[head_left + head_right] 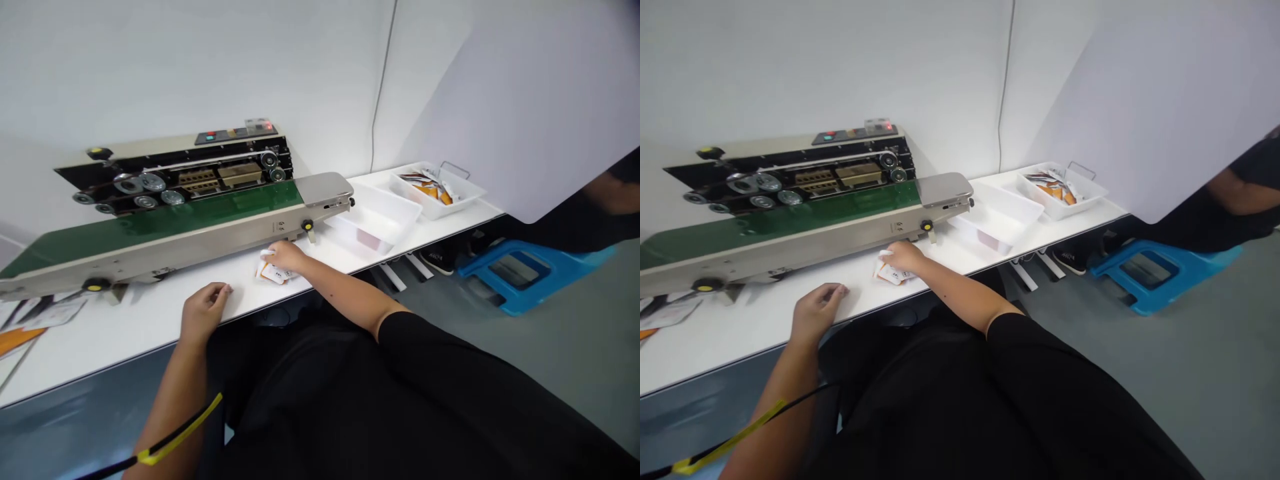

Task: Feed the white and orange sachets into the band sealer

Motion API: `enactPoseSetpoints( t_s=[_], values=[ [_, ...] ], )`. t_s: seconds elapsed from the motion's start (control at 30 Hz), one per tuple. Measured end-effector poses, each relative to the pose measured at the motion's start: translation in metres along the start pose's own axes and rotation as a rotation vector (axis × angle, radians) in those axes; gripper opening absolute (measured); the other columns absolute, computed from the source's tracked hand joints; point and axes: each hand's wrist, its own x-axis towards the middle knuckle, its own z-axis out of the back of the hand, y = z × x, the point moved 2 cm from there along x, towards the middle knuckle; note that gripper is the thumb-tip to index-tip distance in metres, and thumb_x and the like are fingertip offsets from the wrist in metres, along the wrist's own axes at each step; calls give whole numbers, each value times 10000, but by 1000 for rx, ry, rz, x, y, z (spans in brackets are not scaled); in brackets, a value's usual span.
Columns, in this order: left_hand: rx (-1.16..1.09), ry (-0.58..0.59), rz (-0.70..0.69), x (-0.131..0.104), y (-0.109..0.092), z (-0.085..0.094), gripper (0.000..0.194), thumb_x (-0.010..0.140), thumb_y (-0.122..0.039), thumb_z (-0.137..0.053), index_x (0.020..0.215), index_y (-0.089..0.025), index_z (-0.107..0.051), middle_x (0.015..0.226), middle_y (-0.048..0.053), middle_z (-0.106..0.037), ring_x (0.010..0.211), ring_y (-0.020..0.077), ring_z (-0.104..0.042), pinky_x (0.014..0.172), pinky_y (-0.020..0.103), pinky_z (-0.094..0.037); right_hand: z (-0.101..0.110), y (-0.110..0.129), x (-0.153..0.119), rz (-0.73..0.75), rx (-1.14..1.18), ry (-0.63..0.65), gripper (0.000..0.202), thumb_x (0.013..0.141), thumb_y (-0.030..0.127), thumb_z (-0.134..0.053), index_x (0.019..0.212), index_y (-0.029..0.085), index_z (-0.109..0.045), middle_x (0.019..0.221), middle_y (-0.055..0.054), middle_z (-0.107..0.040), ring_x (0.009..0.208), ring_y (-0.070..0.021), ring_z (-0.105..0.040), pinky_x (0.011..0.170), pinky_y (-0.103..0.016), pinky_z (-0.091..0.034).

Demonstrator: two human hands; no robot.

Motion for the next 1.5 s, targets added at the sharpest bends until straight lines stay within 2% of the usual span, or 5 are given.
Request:
enactPoseSetpoints(
  t_s=[0.33,0.57,0.77,0.93,1.5],
  values=[
    [-69,27,77,2,0,-1,328,905,-506,-579,925,-224,-745,929,32,-787,740,179,-672,736,284,-531,-1,-2,-31,11,-231,-337,286,1088,400,-429,1121,298,-694,1212,-15,-728,1187,-231,-647,996,-364,-536],
    [-49,25,87,2,-2,-1,319,892,-508,-582,906,-233,-742,927,24,-785,747,184,-674,719,285,-528,108,-45,-126,16,-136,-683,343,1063,359,-391,1238,246,-663,1227,-101,-712,1192,-264,-625,1096,-430,-474],
    [-24,11,73,2,-4,-3,329,884,-519,-578,905,-236,-745,905,17,-775,725,183,-664,721,298,-515,194,-129,-160,-591,-284,-74,744,878,725,-646,1385,182,-614,1495,-182,-592,1411,-411,-503,1147,-446,-407],
    [13,10,71,2,-1,-6,342,880,-534,-582,906,-236,-747,898,19,-782,698,177,-648,706,292,-503,190,-139,-159,-597,-337,141,442,937,564,-608,1146,196,-735,1261,-145,-735,1152,-334,-671,925,-355,-480],
    [45,34,40,0,9,-12,334,908,-528,-574,945,-245,-748,923,29,-779,734,192,-663,740,291,-505,163,-122,-167,-248,265,-726,399,933,571,-607,1075,200,-648,874,-40,-690,784,-202,-656,696,-302,-548]
  ],
)
